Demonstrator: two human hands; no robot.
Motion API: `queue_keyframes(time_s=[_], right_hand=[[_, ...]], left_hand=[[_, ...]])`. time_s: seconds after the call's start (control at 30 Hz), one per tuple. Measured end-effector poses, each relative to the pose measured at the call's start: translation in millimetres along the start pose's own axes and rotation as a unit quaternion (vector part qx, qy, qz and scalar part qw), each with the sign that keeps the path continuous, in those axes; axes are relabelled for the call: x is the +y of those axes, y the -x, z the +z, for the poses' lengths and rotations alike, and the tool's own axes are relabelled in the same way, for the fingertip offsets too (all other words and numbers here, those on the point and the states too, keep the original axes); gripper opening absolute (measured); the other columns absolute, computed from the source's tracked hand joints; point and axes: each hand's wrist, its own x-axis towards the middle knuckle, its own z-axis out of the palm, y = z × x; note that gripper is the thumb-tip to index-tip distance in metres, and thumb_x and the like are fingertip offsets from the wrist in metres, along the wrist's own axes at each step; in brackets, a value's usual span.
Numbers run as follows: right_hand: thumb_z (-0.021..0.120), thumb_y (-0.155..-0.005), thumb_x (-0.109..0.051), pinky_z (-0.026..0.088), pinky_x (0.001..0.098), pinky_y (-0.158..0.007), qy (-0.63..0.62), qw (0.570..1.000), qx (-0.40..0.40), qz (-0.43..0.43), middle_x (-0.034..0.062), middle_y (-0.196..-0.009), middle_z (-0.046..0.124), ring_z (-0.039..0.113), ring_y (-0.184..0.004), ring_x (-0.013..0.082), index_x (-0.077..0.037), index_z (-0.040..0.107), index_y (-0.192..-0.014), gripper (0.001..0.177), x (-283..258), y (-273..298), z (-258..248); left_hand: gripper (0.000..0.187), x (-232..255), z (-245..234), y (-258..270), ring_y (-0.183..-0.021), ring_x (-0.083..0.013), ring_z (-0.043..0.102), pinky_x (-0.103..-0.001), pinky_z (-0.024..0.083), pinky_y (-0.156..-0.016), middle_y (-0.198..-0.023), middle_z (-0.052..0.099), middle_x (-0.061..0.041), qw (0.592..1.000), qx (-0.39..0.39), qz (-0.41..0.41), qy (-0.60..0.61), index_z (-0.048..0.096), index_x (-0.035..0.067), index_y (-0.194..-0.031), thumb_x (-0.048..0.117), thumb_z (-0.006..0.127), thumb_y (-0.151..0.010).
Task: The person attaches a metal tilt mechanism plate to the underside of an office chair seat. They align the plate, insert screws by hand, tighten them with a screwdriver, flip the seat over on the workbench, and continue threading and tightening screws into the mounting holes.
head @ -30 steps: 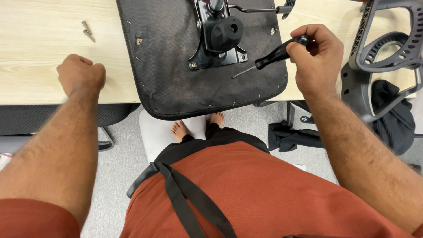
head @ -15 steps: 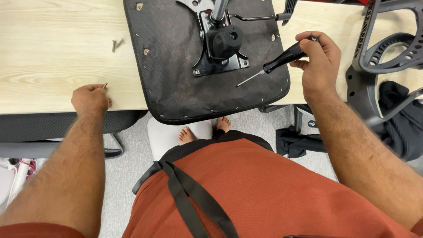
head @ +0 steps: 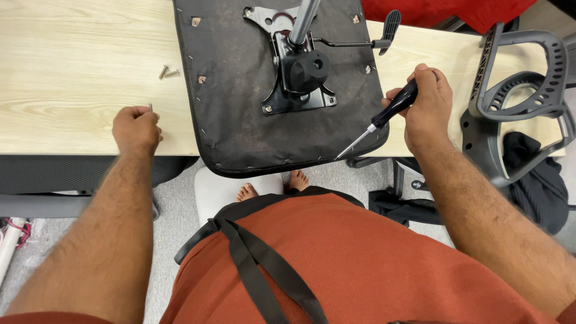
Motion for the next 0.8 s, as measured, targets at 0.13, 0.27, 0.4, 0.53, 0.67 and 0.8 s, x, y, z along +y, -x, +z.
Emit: queue_keyframes(time_s=[0.13,0.27,0.4,0.53,0.67,0.8], right_hand=[[0.053,-0.102,-0.024,0.068,0.0424,-0.069,-0.041,0.998,-0.003,0.052,0.0039,-0.086,0.06,0.075,-0.071,0.0217,-0.008,0.053,-0.108,0.017,8,0,1],[0.064,-0.099,-0.016,0.058,0.0395,-0.056,0.009,0.993,-0.05,0.111,0.0059,-0.083,0.058,0.062,-0.061,0.0197,-0.005,0.054,-0.106,0.016,31,-5,0],[0.068,-0.094,-0.01,0.051,0.0367,-0.052,0.143,0.968,-0.125,0.164,0.0072,-0.084,0.059,0.058,-0.059,0.0176,-0.002,0.059,-0.118,0.027,57,-15,3],[0.064,-0.092,-0.008,0.054,0.0322,-0.054,0.205,0.941,-0.182,0.2,0.0066,-0.085,0.063,0.061,-0.058,0.0146,-0.006,0.051,-0.148,0.058,69,-17,15],[0.059,-0.092,-0.005,0.054,0.0311,-0.055,0.257,0.915,-0.21,0.228,0.0063,-0.085,0.063,0.059,-0.06,0.0132,-0.019,0.026,-0.164,0.08,68,-13,28],[0.057,-0.091,-0.002,0.053,0.0322,-0.053,0.299,0.897,-0.234,0.225,0.0074,-0.078,0.06,0.057,-0.059,0.0139,-0.027,0.015,-0.167,0.09,65,-12,35]], left_hand=[[0.016,-2,8,5,-0.065,-0.0111,0.065,-0.026,0.058,-0.055,-0.091,0.07,-0.007,0.997,-0.035,0.022,0.063,0.068,0.003,-0.109,0.004,0.062,-0.094],[0.023,1,21,10,-0.059,-0.0113,0.06,-0.026,0.054,-0.051,-0.08,0.064,-0.004,0.991,-0.082,0.035,0.1,0.07,0.006,-0.106,0.006,0.05,-0.096],[0.027,4,42,27,-0.058,-0.0091,0.052,-0.024,0.047,-0.051,-0.071,0.057,-0.002,0.986,-0.134,0.056,0.076,0.071,0.007,-0.095,0.01,0.045,-0.099],[0.022,14,69,60,-0.07,-0.0133,0.052,-0.029,0.043,-0.065,-0.075,0.059,-0.003,0.954,-0.192,0.224,0.046,0.065,0.004,-0.088,0.008,0.045,-0.096],[0.02,31,86,92,-0.073,-0.0209,0.06,-0.037,0.049,-0.072,-0.075,0.063,-0.006,0.925,-0.22,0.305,-0.056,0.063,0.004,-0.087,0.014,0.047,-0.094],[0.017,46,101,113,-0.086,-0.0267,0.063,-0.04,0.051,-0.081,-0.092,0.062,-0.011,0.899,-0.252,0.331,-0.14,0.06,0.004,-0.095,0.02,0.057,-0.091]])
